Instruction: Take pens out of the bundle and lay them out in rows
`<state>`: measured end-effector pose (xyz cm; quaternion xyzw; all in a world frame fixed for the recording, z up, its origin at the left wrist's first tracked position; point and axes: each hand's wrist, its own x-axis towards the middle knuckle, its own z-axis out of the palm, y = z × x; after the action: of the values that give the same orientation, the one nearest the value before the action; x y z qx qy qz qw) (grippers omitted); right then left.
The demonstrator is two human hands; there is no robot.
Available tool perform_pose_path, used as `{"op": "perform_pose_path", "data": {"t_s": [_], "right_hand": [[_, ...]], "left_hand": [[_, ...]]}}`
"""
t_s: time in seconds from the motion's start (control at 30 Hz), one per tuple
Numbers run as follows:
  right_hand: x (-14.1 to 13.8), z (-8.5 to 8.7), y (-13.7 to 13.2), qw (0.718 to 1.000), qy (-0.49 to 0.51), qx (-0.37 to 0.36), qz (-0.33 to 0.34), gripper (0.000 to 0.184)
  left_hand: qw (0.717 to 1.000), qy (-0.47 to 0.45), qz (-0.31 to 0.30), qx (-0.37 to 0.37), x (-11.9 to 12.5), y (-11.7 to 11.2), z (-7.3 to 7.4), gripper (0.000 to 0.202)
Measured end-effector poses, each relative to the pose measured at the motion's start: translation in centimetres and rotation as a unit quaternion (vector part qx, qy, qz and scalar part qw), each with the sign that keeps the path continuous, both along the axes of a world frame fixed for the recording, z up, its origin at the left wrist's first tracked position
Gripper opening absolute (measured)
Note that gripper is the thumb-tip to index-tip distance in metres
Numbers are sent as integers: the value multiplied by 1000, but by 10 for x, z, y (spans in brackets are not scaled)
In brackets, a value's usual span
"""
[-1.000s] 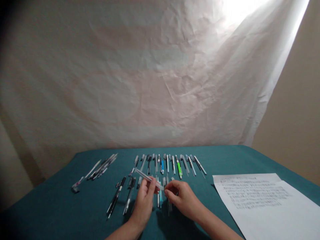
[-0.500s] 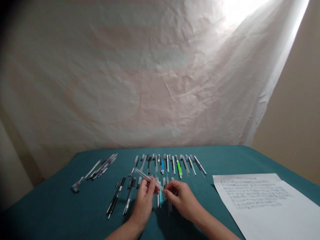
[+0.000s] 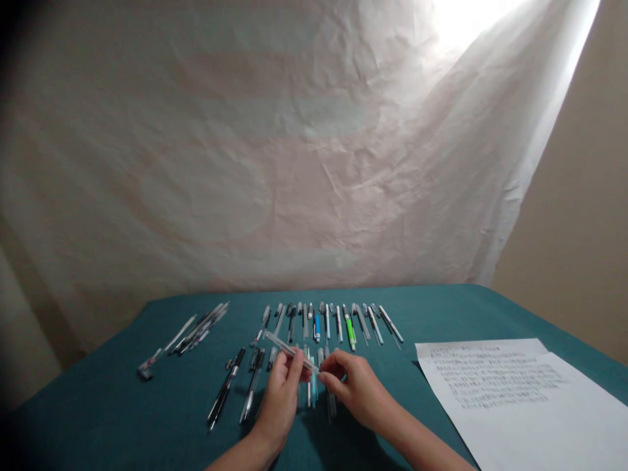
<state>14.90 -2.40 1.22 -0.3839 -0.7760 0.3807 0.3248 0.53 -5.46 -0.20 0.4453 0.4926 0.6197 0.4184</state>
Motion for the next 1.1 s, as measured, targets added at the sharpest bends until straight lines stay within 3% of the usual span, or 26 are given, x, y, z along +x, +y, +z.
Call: {"op": "perform_pose_path", "data": {"t_s": [0.17,0.3,0.4,0.63,0.8,0.97,1.1], "right_hand": [[8,8,0,991,-120,59,-19,14],[32,20,-2,956,-275,98,-25,12],[49,28,-1,932,-349,88,-37,15],[56,26,11,918,-386,44,-76,18],[50,20,10,909,-411,-24,-60,17],[49,8,11,920,-384,-66,-41,17],[48,-4,14,938,-330,-98,-40,38]], "left_hand": [[1000,4,2,14,0,1,2,27],[999,-18,43,12,-7,7,-4,28],[996,-51,70,14,-9,10,-9,29],[996,-54,68,14,-9,10,-13,28],[998,-37,55,15,-8,10,-15,25],[999,-24,38,12,-7,7,-14,25],[999,-10,31,7,-7,5,-11,25]]}}
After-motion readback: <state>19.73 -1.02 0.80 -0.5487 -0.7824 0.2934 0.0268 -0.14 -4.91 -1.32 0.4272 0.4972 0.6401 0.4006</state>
